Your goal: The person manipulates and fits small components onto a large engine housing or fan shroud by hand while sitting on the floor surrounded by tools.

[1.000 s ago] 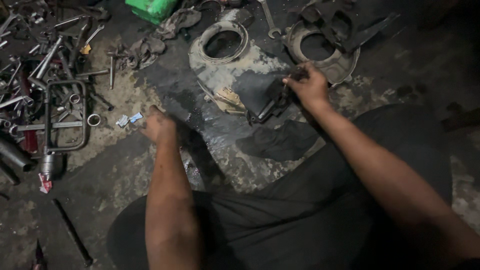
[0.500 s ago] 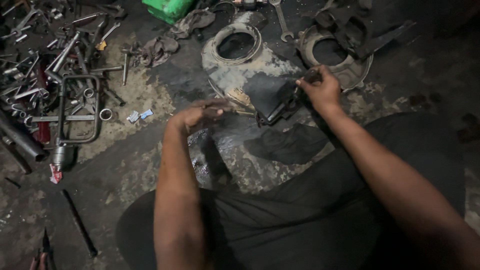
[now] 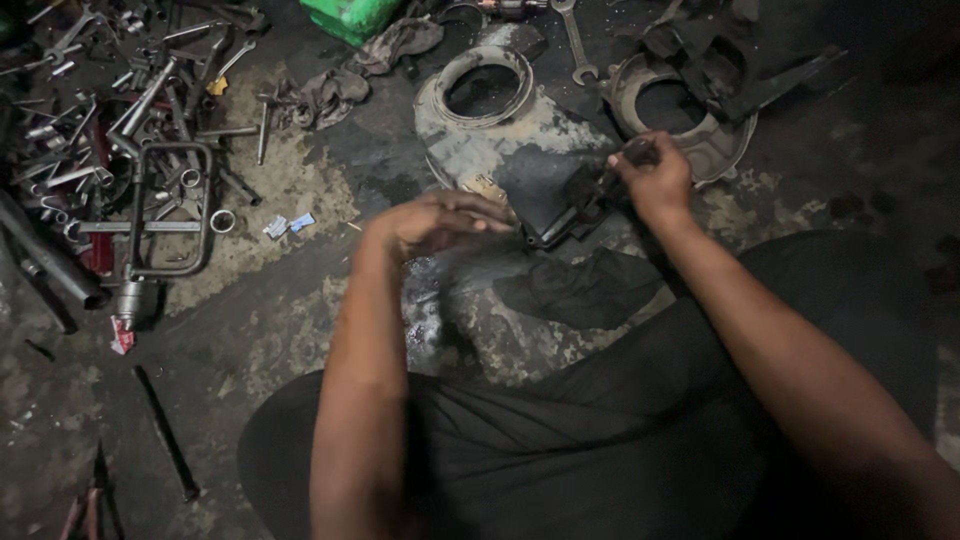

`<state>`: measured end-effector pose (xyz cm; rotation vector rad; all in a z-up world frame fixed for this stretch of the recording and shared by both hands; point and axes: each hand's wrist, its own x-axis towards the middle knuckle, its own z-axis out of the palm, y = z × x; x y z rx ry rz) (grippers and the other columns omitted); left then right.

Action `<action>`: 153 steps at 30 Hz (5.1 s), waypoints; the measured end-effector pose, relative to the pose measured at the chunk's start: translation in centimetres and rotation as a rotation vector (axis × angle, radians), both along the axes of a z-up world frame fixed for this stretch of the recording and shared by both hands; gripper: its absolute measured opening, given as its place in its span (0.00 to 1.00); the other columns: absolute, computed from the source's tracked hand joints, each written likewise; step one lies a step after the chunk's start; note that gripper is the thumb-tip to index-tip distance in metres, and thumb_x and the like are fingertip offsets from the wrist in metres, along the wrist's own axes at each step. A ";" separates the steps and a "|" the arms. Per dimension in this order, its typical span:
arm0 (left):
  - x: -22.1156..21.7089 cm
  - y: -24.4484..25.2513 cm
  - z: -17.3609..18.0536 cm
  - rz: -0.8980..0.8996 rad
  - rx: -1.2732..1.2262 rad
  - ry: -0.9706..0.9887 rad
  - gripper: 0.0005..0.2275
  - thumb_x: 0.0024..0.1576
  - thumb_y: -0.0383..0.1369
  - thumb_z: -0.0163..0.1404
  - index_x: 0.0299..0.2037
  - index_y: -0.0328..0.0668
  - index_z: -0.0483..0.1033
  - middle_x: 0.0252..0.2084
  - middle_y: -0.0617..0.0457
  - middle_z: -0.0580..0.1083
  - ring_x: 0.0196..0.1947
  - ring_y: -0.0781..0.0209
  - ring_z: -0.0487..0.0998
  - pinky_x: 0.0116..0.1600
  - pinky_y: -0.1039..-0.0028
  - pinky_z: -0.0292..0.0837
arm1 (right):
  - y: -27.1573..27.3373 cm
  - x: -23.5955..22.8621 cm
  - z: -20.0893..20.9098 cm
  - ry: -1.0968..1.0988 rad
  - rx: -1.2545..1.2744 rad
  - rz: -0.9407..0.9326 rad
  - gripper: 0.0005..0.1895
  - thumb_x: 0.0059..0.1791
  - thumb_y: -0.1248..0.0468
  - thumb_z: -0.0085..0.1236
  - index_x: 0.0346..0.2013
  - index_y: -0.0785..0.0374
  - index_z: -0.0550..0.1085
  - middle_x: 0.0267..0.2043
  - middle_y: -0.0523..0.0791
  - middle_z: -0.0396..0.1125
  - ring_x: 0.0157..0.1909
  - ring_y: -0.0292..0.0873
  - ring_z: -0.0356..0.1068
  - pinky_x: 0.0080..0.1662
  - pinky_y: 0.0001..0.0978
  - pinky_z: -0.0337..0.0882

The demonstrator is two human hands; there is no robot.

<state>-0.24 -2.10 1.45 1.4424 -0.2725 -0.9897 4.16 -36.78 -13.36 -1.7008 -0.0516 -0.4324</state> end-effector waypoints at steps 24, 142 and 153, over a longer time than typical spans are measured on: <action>-3.0 -13.4 -19.5 -0.110 1.029 -1.077 0.10 0.54 0.33 0.47 0.33 0.44 0.84 0.40 0.40 0.80 0.41 0.39 0.81 0.46 0.53 0.77 | -1.6 1.5 -2.6 -0.081 0.156 -0.071 0.16 0.50 0.74 0.70 0.43 0.65 0.69 0.40 0.42 0.68 0.43 0.34 0.70 0.48 0.28 0.73; 0.0 -5.3 -8.6 1.095 0.822 -1.115 0.08 0.61 0.34 0.51 0.44 0.39 0.80 0.50 0.37 0.76 0.49 0.35 0.77 0.54 0.55 0.71 | -0.4 0.4 -1.1 0.100 0.264 -0.087 0.21 0.51 0.68 0.70 0.44 0.66 0.62 0.33 0.49 0.71 0.25 0.42 0.75 0.27 0.33 0.76; -1.0 -6.5 -9.0 0.474 1.220 -1.079 0.40 0.60 0.51 0.48 0.76 0.39 0.42 0.79 0.43 0.38 0.78 0.45 0.36 0.75 0.43 0.41 | -0.4 -0.1 0.2 0.189 0.353 -0.130 0.25 0.50 0.68 0.67 0.55 0.64 0.62 0.42 0.51 0.72 0.27 0.43 0.75 0.28 0.33 0.78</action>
